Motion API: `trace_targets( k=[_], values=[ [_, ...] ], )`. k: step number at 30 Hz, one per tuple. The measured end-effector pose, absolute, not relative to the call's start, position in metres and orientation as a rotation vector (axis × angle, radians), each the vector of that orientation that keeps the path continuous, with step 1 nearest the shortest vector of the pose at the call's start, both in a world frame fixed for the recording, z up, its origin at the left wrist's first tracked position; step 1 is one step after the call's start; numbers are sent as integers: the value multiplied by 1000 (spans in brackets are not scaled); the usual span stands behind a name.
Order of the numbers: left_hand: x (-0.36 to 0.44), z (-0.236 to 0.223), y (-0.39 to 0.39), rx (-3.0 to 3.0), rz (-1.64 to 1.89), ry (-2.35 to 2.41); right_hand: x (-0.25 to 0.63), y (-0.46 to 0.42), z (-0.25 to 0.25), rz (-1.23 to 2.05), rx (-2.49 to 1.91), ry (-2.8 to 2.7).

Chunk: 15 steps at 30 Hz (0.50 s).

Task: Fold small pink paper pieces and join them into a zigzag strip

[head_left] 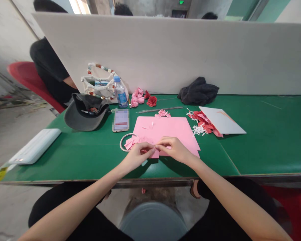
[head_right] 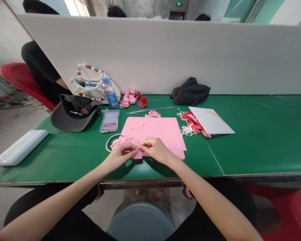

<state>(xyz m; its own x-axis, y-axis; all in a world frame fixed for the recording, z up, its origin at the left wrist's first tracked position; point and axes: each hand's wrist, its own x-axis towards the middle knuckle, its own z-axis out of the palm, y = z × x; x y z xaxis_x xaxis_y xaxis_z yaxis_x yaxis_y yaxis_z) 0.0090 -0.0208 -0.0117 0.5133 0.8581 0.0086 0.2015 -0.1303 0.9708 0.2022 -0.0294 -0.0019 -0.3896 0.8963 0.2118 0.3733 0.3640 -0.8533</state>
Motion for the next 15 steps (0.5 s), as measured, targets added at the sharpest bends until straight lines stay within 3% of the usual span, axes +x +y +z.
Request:
trace_targets(
  k=[9, 15],
  values=[
    [9, -14, -20, 1565, 724, 909, 204, -28, -6, 680, -1032, -2136],
    [9, -19, -17, 1463, 699, 913, 200, -33, -12, 158, -1039, -2373]
  ],
)
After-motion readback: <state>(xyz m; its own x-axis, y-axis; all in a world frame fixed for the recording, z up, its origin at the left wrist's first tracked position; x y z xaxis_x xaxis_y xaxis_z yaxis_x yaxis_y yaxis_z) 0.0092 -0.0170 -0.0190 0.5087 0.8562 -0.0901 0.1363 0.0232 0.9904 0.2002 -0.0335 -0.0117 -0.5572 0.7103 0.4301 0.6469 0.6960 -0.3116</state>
